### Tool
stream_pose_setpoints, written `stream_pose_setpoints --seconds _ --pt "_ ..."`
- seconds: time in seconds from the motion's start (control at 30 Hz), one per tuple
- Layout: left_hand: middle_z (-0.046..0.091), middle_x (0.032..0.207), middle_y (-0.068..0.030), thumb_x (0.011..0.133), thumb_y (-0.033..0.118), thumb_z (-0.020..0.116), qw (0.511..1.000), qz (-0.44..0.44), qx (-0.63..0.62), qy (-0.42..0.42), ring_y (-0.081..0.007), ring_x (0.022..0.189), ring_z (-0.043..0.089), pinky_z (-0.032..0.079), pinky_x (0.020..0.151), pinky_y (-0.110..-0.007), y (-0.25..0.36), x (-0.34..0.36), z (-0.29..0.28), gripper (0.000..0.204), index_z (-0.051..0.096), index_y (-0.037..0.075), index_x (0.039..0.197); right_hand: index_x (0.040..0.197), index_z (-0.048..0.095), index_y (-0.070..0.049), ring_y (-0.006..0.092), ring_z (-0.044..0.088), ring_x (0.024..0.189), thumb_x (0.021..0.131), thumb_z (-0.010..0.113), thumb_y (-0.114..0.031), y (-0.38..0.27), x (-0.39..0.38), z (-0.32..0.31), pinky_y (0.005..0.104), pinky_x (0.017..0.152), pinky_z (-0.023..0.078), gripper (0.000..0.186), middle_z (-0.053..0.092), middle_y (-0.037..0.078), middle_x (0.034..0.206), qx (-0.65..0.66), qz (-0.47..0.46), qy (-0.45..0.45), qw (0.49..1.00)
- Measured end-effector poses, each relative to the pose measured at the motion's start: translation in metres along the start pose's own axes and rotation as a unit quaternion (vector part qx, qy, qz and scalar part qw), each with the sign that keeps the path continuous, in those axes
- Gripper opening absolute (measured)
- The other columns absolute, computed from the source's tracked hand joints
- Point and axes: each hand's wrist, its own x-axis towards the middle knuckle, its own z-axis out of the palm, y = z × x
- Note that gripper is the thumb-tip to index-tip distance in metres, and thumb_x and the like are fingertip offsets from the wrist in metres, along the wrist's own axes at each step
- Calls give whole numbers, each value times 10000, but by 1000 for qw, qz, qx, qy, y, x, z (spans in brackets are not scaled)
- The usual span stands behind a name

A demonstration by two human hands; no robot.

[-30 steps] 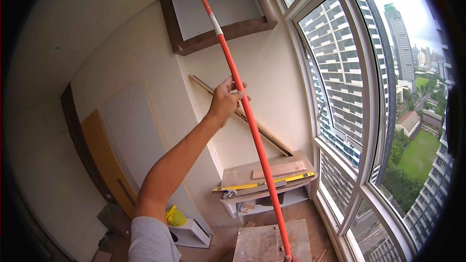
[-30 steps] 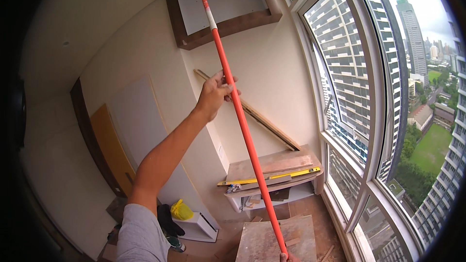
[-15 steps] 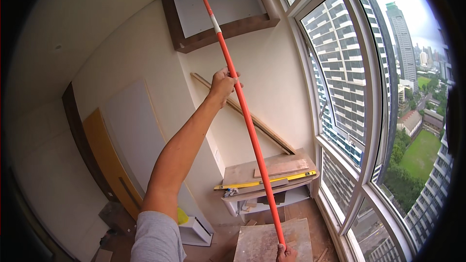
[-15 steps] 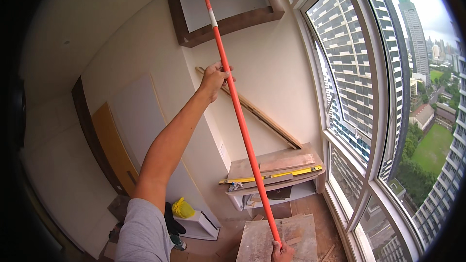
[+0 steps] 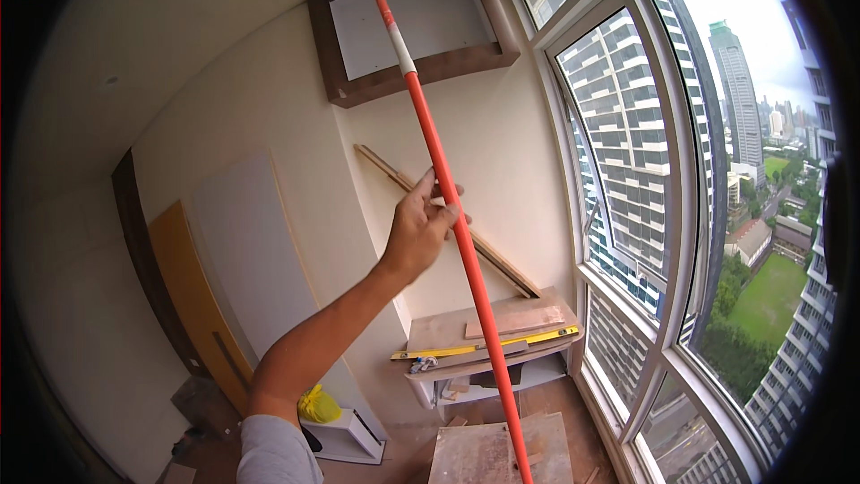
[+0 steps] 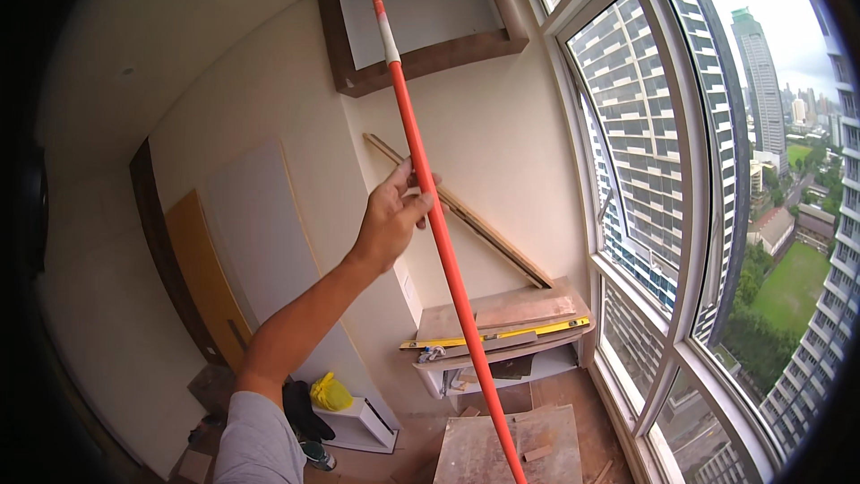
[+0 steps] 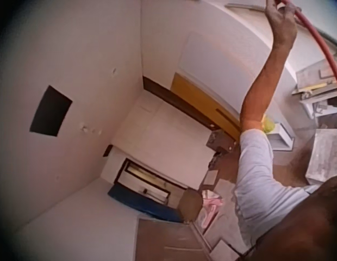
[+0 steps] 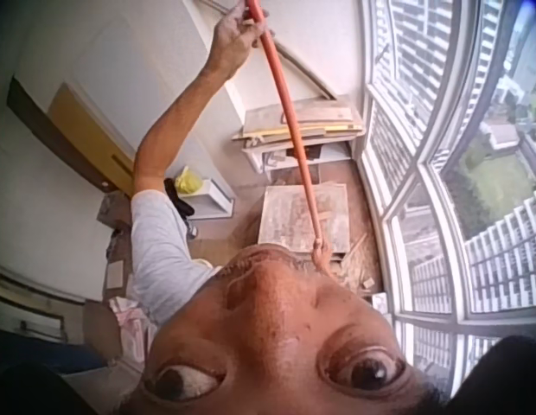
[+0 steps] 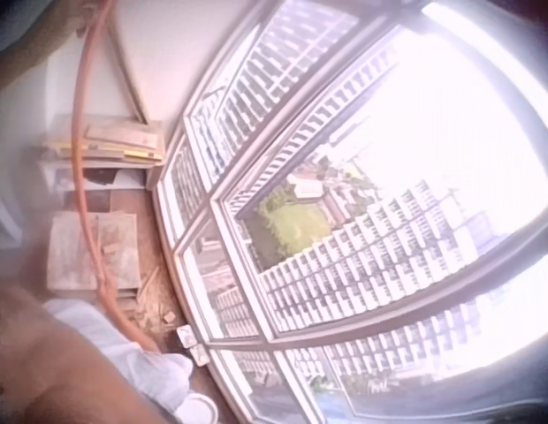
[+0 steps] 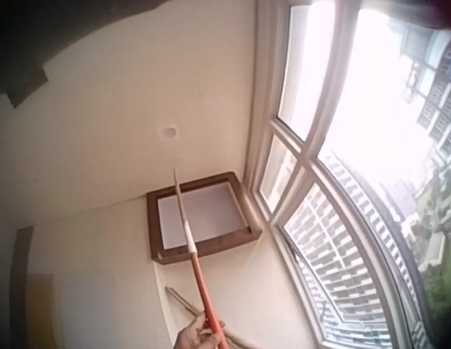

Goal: The person dips a paint roller attached to an extension pole into a paint bucket and paints the ceiling.

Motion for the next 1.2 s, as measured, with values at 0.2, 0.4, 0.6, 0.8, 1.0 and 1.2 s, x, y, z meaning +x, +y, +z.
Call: stream_pose_setpoints --seconds 0.2,0.4,0.6,0.8,1.0,1.2 --pt "580 1219 -130 979 69 567 999 17 -7 -33 -170 925 699 503 653 -246 33 -49 7 631 288 -42 1534 970 635 38 250 488 575 1044 459 -436 28 -39 -25 441 538 398 510 496 168 628 -46 -1 -54 997" --pt "560 1254 -138 993 76 561 999 19 -2 -31 -176 938 704 521 668 -242 42 -70 10 639 262 -44 1545 1094 672 42 250 522 584 1041 462 -418 17 -58 -35 440 546 421 508 529 188 643 -24 37 -91 995" --pt "557 1260 -134 1000 75 562 999 2 -9 -38 -178 949 705 527 678 -248 36 -72 7 645 248 -48 1550 1128 679 32 228 534 598 1037 481 -400 5 -70 -39 426 549 431 484 539 177 647 4 49 -105 993" --pt "555 1250 -133 1001 103 582 999 8 -4 -48 -179 951 705 533 702 -252 37 -75 -2 646 266 -56 1541 1134 681 31 220 546 610 1032 493 -393 4 -72 -25 423 552 434 474 545 161 645 19 64 -114 991" --pt "563 1238 -130 980 84 571 999 -2 29 -32 -186 927 709 515 683 -247 22 -58 -15 642 287 -44 1541 818 592 25 263 451 574 1045 459 -446 -14 -60 -11 458 544 382 540 462 146 613 7 48 -91 995" --pt "593 1217 -125 939 55 547 999 -22 39 -22 -168 897 702 472 651 -249 -3 -1 -33 582 386 -22 1494 915 628 30 300 502 612 1045 470 -413 -42 -24 5 465 586 414 488 534 171 670 -36 59 -46 997"
